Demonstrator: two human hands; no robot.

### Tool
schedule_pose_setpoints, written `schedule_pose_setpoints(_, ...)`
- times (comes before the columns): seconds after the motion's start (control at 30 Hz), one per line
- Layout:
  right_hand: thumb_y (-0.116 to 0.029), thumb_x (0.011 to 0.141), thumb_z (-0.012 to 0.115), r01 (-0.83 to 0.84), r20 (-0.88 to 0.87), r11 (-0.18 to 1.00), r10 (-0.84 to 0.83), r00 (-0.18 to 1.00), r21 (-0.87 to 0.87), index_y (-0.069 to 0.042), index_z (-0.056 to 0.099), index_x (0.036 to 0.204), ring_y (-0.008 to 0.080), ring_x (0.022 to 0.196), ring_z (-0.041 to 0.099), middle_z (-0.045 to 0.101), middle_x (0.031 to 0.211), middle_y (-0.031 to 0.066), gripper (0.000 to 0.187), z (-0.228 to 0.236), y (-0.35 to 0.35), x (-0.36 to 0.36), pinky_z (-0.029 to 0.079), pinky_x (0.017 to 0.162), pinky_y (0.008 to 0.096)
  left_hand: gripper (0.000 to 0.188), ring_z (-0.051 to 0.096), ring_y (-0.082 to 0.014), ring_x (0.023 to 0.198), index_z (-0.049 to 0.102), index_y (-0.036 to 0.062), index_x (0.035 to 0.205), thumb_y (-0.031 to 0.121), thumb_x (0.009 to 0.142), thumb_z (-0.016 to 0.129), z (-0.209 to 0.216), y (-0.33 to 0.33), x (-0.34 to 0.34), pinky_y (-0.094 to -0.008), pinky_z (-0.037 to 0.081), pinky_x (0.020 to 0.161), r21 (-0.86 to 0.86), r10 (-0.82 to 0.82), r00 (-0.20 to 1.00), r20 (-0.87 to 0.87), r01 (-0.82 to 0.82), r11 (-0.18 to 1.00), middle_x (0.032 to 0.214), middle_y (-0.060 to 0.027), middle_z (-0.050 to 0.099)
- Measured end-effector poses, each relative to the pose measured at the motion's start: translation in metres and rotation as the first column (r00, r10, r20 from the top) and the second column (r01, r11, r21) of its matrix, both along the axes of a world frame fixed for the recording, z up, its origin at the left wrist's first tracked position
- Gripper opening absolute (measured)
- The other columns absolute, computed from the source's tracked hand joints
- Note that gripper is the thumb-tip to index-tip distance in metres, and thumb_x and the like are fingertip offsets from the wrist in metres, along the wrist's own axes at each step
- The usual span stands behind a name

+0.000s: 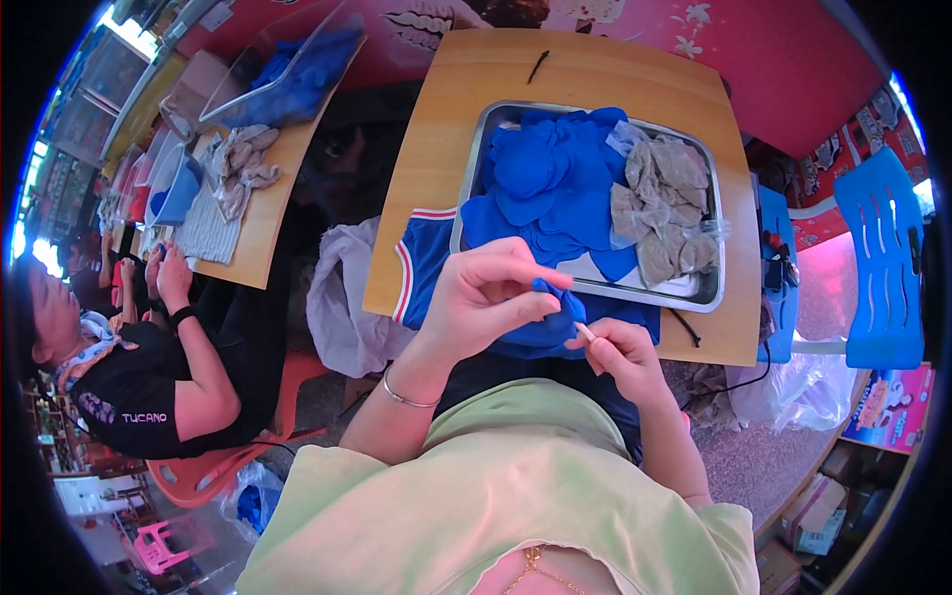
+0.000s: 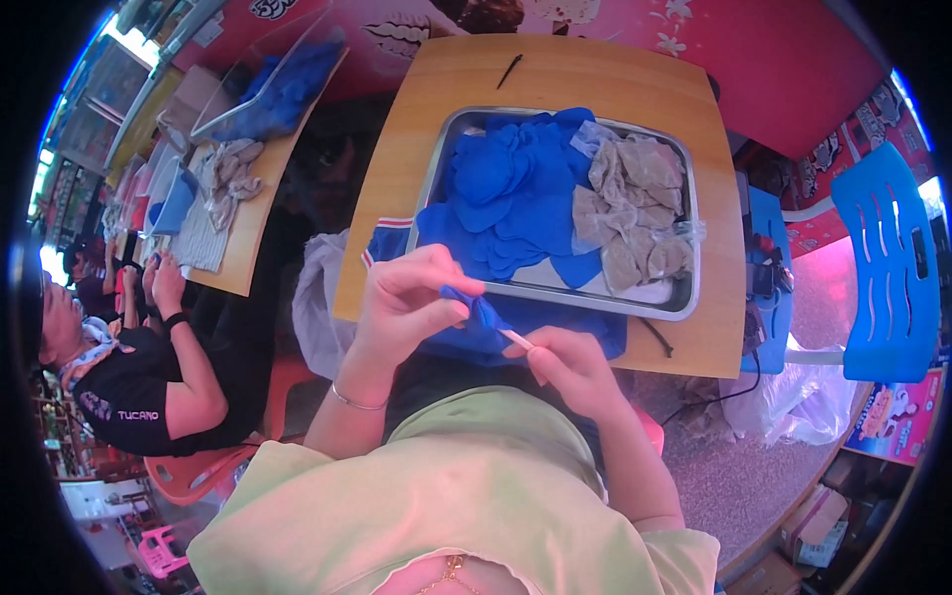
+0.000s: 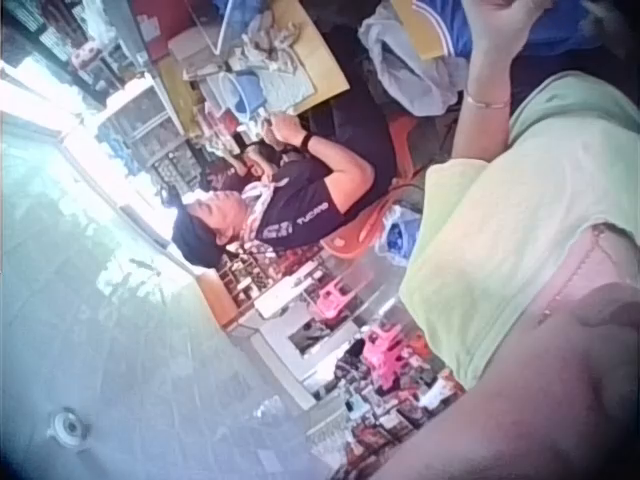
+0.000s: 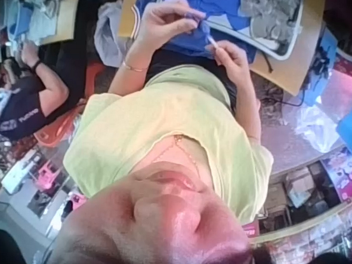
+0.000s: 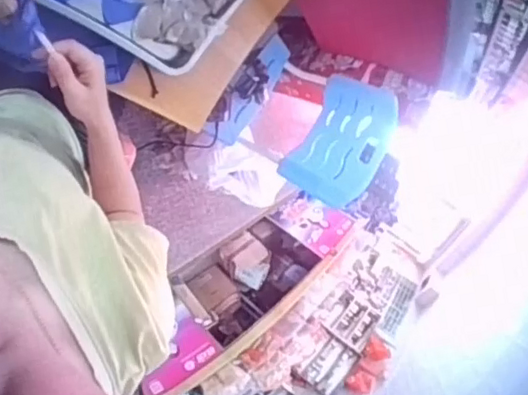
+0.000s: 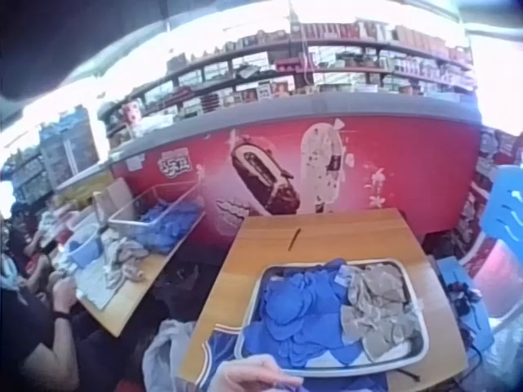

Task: Manually assemble or turn small fabric components inside out using a wooden tool.

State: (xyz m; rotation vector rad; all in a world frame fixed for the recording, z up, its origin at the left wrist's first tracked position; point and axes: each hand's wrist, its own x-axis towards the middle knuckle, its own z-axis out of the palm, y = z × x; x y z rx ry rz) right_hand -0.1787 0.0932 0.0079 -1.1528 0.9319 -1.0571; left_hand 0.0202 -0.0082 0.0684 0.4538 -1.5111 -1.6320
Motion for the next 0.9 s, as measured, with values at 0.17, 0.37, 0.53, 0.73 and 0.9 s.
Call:
schedule_pose_setpoints(0.17, -0.005, 0.088, 0.054, 0.24, -0.258, 0.9, -0.344, 0.903, -0.363, 0.0, 0.066, 0.097, 0.0082, 0.06, 0.047, 0.053, 0.065, 0.0012, 0.017, -0.001, -0.005, 0.001, 0.035, 0.053, 0.0217, 0.018, 0.053, -0.0066, 0.069, 0.07, -0.001, 0.095, 0.002, 0.078, 0.072, -0.003, -0.006, 0.004, -0.0163, 0.042, 0.059, 0.021, 0.046, 0.996, -0.077, -0.044, 0.999, 0.081, -0.0026, 0.054)
schedule_pose_setpoints(0.37, 0.0, 0.082, 0.056, 0.254, -0.308, 0.855, -0.417, 0.855, -0.453, 0.0, 0.067, 0.098, 0.0104, 0.06, 0.048, 0.054, 0.068, 0.0032, 0.019, 0.003, -0.007, 0.002, 0.035, 0.054, 0.0226, 0.019, 0.051, -0.006, 0.068, 0.071, -0.0005, 0.095, 0.002, 0.076, 0.073, -0.002, -0.011, 0.009, -0.0159, 0.041, 0.059, -0.07, -0.014, 0.999, -0.05, 0.01, 0.997, 0.079, -0.0017, 0.054)
schedule_pose_setpoints(0.53, 0.001, 0.081, 0.056, 0.266, -0.301, 0.849, -0.429, 0.852, -0.457, 0.001, 0.067, 0.098, 0.0107, 0.06, 0.049, 0.054, 0.067, 0.0035, 0.02, 0.003, -0.007, 0.005, 0.036, 0.053, 0.0229, 0.02, 0.048, -0.0063, 0.066, 0.072, 0.0019, 0.094, -0.001, 0.074, 0.074, 0.001, -0.012, 0.01, -0.0183, 0.035, 0.055, -0.169, 0.018, 0.998, 0.054, -0.009, 0.986, 0.072, 0.0004, 0.053)
schedule_pose_setpoints(0.73, 0.001, 0.083, 0.054, 0.233, -0.315, 0.871, -0.388, 0.866, -0.432, 0.001, 0.066, 0.096, 0.0098, 0.058, 0.05, 0.055, 0.068, 0.0034, 0.017, 0.004, -0.006, 0.005, 0.037, 0.052, 0.0223, 0.02, 0.047, -0.0063, 0.064, 0.072, 0.0044, 0.093, -0.001, 0.074, 0.073, 0.002, -0.008, 0.007, -0.0192, 0.033, 0.054, -0.199, 0.039, 0.99, 0.135, -0.012, 0.98, 0.071, 0.001, 0.052)
schedule_pose_setpoints(0.9, -0.001, 0.084, 0.056, 0.204, -0.269, 0.949, -0.267, 0.925, -0.241, -0.002, 0.068, 0.1, 0.0119, 0.062, 0.054, 0.061, 0.076, 0.0052, 0.02, 0.0, -0.003, 0.002, 0.042, 0.058, 0.0227, 0.017, 0.048, -0.0056, 0.065, 0.072, 0.0033, 0.092, -0.001, 0.076, 0.072, 0.002, -0.004, 0.004, -0.0184, 0.034, 0.055, -0.16, 0.051, 0.985, 0.162, -0.025, 0.987, 0.072, 0.0008, 0.051)
